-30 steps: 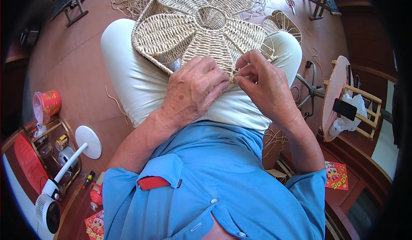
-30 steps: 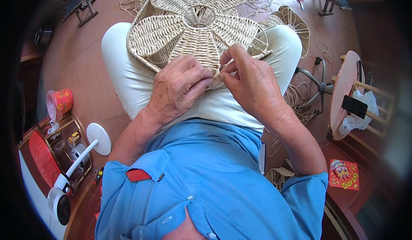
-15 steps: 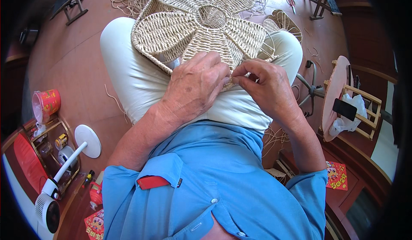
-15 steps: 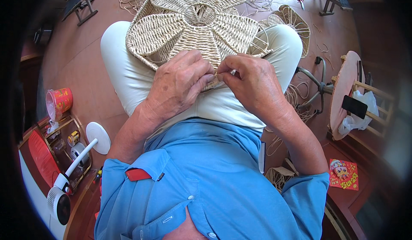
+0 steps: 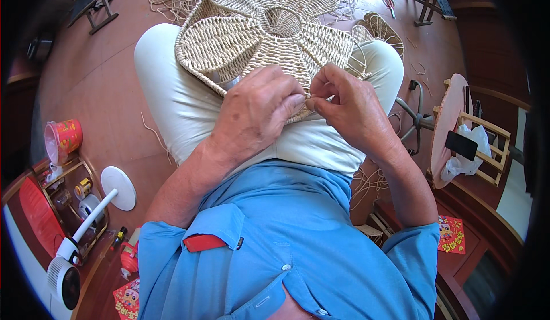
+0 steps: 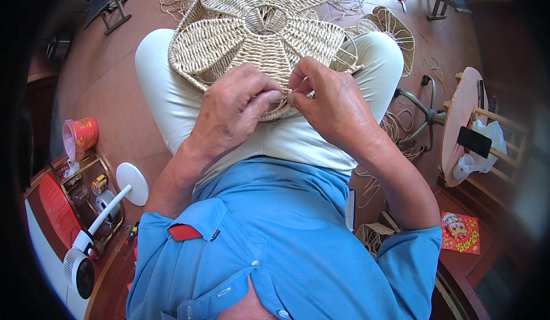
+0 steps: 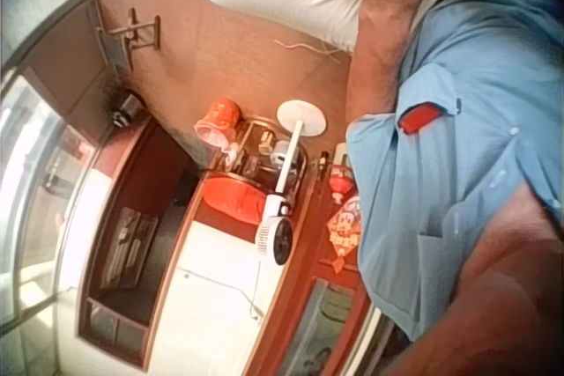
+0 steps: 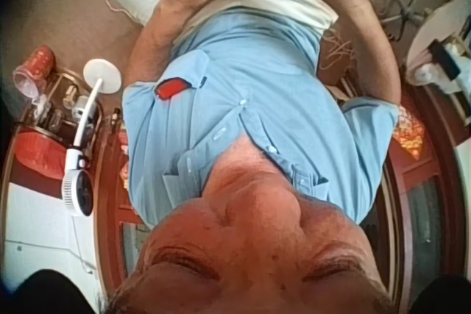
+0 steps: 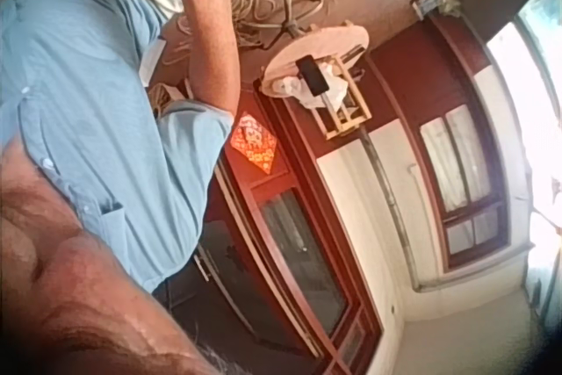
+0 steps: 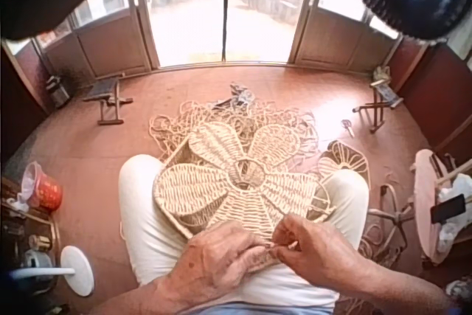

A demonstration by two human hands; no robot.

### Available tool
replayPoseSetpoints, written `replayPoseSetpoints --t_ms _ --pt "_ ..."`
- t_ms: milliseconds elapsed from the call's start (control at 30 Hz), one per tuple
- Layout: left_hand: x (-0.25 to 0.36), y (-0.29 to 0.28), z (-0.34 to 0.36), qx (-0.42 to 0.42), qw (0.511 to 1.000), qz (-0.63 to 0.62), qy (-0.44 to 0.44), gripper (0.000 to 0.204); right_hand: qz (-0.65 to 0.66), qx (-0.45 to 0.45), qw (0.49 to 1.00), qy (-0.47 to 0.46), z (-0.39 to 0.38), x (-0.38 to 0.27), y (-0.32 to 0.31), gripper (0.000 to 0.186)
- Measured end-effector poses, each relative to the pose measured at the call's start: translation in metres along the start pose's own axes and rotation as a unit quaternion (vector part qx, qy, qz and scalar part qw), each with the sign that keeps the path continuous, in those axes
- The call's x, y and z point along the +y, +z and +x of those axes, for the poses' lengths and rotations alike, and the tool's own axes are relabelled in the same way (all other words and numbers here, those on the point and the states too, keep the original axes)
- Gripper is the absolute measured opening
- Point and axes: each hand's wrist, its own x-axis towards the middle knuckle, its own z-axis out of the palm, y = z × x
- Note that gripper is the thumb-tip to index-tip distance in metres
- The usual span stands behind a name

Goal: Weaving a large decorative flower shape using straw or rattan cords.

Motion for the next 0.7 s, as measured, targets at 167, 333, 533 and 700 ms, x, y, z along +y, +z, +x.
replayPoseSetpoints --t_ms 167,333,533,700 --pt "0.008 -0.013 -0.014 0.011 1.000 0.022 -0.017 0.007 0.114 -0.070 0.987 0.089 0.000 0.002 -0.006 0.028" --pt "0.014 -0.012 -0.021 -0.010 0.996 0.091 0.016 0.009 0.208 -0.107 0.968 0.090 0.003 0.007 0.000 0.044" --pt "0.017 -0.009 -0.021 -0.026 0.989 0.145 0.008 0.013 0.236 -0.103 0.959 0.117 0.002 0.005 0.002 0.059" --pt "0.023 -0.008 -0.020 -0.049 0.984 0.172 -0.010 0.016 0.237 -0.158 0.949 0.138 0.007 0.004 0.000 0.084"
